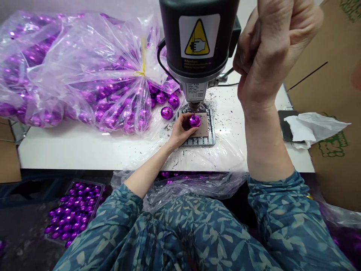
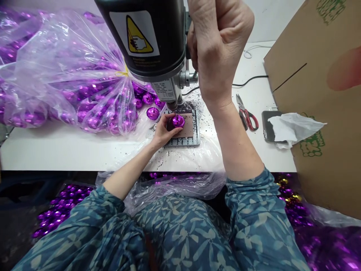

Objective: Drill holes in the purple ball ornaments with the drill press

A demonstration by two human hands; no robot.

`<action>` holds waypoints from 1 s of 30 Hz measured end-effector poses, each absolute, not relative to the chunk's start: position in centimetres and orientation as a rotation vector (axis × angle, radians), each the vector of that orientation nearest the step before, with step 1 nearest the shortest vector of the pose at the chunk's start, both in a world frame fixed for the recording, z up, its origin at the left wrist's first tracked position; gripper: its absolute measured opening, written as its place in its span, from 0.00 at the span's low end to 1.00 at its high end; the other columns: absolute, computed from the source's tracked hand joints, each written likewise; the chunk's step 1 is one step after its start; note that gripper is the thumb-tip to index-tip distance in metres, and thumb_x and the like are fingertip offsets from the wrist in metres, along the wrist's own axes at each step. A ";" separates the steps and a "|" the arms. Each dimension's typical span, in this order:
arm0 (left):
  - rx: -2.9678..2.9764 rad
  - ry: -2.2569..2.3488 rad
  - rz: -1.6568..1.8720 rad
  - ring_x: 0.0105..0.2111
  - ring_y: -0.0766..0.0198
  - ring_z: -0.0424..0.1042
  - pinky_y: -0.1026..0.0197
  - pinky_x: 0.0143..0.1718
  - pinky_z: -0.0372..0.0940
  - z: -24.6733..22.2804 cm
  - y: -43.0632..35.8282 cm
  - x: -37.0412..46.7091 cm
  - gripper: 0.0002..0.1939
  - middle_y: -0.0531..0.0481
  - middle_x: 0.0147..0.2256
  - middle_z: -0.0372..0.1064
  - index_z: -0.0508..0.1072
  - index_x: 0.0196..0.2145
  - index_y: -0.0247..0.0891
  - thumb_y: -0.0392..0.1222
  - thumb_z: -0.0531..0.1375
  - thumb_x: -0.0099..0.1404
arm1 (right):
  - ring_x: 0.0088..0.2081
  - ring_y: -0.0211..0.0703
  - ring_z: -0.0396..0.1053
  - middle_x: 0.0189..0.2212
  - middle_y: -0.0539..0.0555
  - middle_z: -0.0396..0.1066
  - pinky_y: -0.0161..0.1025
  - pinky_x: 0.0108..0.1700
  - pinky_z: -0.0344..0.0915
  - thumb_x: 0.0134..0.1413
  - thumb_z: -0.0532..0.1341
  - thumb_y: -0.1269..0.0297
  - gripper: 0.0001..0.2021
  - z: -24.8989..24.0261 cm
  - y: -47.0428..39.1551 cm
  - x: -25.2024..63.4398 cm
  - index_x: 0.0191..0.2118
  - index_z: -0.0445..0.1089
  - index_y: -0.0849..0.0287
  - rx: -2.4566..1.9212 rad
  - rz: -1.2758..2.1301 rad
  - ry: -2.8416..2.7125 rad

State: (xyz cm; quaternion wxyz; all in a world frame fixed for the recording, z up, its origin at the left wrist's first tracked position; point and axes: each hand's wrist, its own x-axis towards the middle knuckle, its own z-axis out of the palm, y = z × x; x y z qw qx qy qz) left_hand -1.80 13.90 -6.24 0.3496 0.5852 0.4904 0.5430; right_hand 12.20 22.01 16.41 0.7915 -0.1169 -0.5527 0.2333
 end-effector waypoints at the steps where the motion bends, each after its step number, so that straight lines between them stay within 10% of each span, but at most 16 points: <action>1: 1.491 1.247 1.401 0.56 0.49 0.78 0.44 0.63 0.70 -6.3 13.9 -1.7 0.35 0.44 0.53 0.77 0.72 0.55 0.43 0.59 0.78 0.56 | 0.13 0.25 0.40 0.12 0.41 0.42 0.36 0.17 0.38 0.46 0.56 0.27 0.33 16.4 22.1 12.2 0.23 0.46 0.55 -0.247 0.506 -1.201; 30: 1.407 1.175 1.385 0.58 0.47 0.78 0.39 0.65 0.70 -5.8 13.7 -1.5 0.34 0.43 0.55 0.77 0.71 0.54 0.45 0.58 0.79 0.58 | 0.15 0.28 0.41 0.10 0.47 0.35 0.40 0.21 0.44 0.63 0.64 0.44 0.40 6.5 19.4 15.1 0.16 0.37 0.60 -0.304 0.220 -1.210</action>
